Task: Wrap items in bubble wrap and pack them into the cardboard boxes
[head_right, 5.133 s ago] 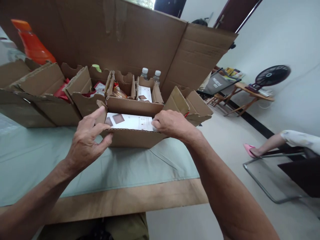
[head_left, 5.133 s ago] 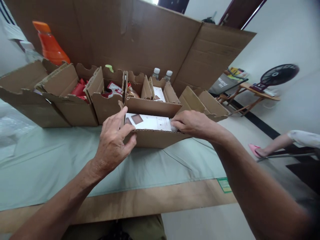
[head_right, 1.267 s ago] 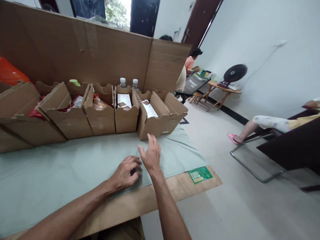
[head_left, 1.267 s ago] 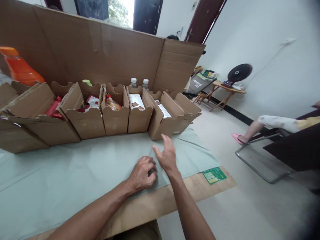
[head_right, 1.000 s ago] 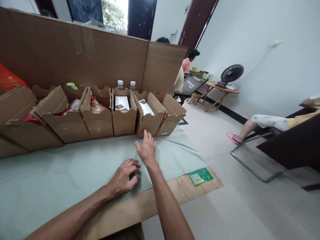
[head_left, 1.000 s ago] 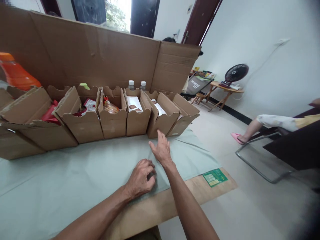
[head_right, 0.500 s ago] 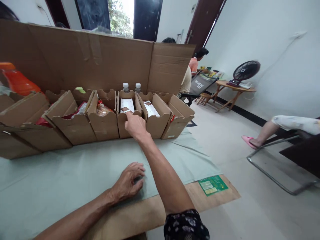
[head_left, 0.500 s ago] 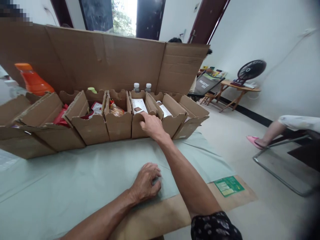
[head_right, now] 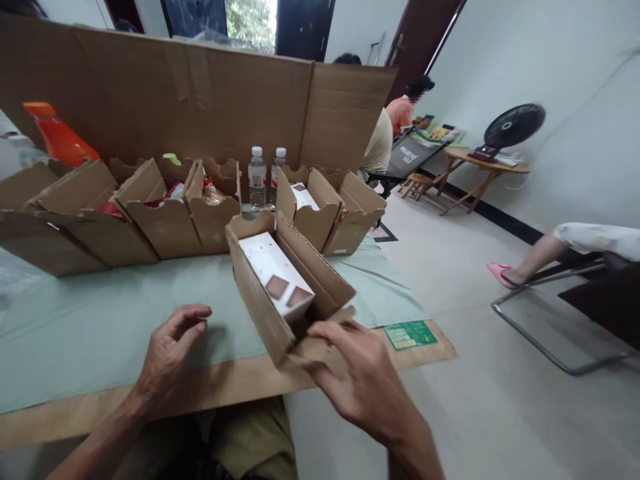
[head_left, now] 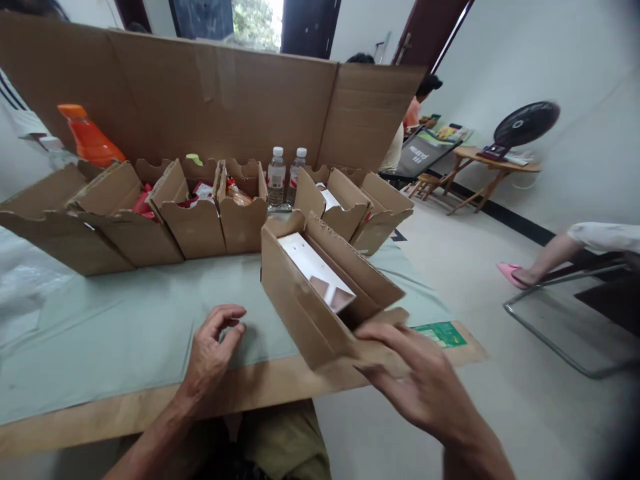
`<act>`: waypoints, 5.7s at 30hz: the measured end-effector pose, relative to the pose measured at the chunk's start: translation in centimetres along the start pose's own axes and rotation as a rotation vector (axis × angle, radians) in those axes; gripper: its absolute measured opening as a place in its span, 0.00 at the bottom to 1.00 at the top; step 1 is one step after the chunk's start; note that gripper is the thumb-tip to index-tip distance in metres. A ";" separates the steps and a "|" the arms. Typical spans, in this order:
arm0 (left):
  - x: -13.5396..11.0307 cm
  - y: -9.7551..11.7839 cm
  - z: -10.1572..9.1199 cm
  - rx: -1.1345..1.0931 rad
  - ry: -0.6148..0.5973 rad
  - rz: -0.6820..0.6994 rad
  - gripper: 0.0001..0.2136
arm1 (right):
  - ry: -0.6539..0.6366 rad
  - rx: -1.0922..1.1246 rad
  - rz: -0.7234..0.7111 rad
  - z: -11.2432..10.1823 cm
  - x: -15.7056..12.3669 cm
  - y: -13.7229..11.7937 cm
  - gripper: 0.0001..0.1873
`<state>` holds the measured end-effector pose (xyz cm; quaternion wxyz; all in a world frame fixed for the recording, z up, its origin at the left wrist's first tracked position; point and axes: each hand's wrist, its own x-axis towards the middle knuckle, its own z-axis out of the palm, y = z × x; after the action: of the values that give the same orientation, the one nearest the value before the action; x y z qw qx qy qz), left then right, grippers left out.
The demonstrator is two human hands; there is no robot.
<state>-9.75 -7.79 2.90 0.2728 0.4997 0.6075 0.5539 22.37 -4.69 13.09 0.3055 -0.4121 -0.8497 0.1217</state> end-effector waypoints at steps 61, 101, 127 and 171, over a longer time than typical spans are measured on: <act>20.2 -7.2 -34.5 0.836 0.503 -0.407 0.16 | 0.011 -0.036 0.372 19.4 14.1 5.7 0.12; 3.9 14.9 -15.4 0.164 -0.967 -0.065 0.01 | -0.760 0.730 -0.287 9.6 11.7 -9.3 0.25; 0.2 0.3 -8.8 0.884 -0.497 0.662 0.16 | -0.242 -0.075 -0.353 15.4 5.8 -4.3 0.17; -3.6 0.7 -6.8 0.621 -0.561 0.589 0.29 | -0.226 0.924 0.544 14.3 -10.9 -8.5 0.17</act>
<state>-14.25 -13.84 4.40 0.0965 0.8366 0.4803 0.2453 13.31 -17.85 1.21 0.3191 -0.4242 -0.5980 0.6005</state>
